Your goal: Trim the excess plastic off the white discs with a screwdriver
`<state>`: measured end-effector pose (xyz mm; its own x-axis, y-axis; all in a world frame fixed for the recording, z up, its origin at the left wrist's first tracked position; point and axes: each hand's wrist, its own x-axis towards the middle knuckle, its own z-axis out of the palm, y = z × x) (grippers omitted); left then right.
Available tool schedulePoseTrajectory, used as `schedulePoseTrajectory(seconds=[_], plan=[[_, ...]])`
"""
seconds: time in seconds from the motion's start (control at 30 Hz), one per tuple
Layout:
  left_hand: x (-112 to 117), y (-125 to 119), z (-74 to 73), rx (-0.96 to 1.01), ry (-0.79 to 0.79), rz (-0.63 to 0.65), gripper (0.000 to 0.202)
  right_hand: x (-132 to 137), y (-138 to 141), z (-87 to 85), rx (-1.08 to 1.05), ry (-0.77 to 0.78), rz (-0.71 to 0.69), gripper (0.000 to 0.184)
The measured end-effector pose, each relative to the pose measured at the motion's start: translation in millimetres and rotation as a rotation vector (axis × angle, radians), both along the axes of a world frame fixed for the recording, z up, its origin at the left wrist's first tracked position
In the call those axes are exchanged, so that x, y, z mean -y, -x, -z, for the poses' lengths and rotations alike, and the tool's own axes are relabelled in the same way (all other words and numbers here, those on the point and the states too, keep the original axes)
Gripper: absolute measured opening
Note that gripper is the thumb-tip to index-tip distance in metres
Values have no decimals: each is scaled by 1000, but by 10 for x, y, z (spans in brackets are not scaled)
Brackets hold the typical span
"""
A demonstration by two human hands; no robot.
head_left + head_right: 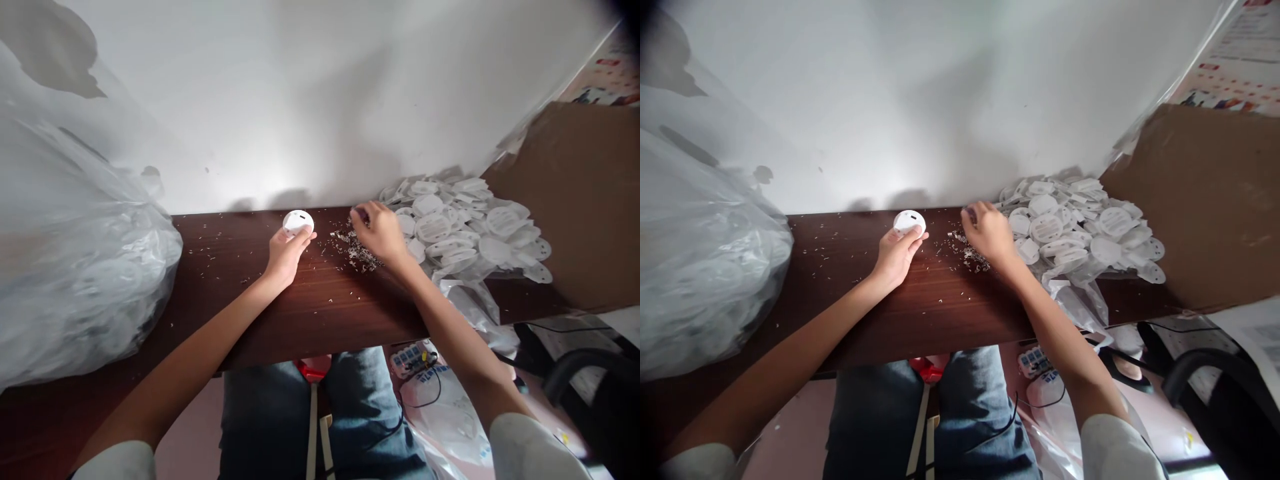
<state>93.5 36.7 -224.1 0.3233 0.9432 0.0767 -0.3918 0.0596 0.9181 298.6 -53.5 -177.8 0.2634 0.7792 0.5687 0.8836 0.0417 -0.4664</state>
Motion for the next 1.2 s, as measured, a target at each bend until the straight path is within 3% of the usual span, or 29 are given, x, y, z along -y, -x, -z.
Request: schedulePoseTrajectory(seconds=[0.1,0.2,0.33,0.5,0.57,0.67,0.77,0.87,1.03,1.2], plan=[[-66,35,8,30,14,-17,42,-10,-326,-47,-134,78,30,26],[-90,54,23,12,-6,-4,42,15,-491,-71,-174,314,-107,24],[-74,69,26,-101,-115,11,42,33,-437,-61,-132,521,-300,19],[-4,107,-3,-272,-400,11,33,-25,-271,42,7,546,-353,7],[10,133,-10,-394,-555,-22,23,-48,-247,90,57,560,-343,9],[-10,184,-1,-567,-925,-79,14,-63,-245,132,77,555,-323,11],[-44,229,11,-617,-1326,-19,17,-61,-243,123,-21,475,-306,13],[-39,250,3,-621,-1585,63,18,-55,-201,84,-228,352,-322,24],[-10,253,26,-677,-1592,57,20,-60,-26,73,-543,287,-457,30],[-42,258,108,-659,-1553,-4,21,-82,106,151,-620,324,-539,27]])
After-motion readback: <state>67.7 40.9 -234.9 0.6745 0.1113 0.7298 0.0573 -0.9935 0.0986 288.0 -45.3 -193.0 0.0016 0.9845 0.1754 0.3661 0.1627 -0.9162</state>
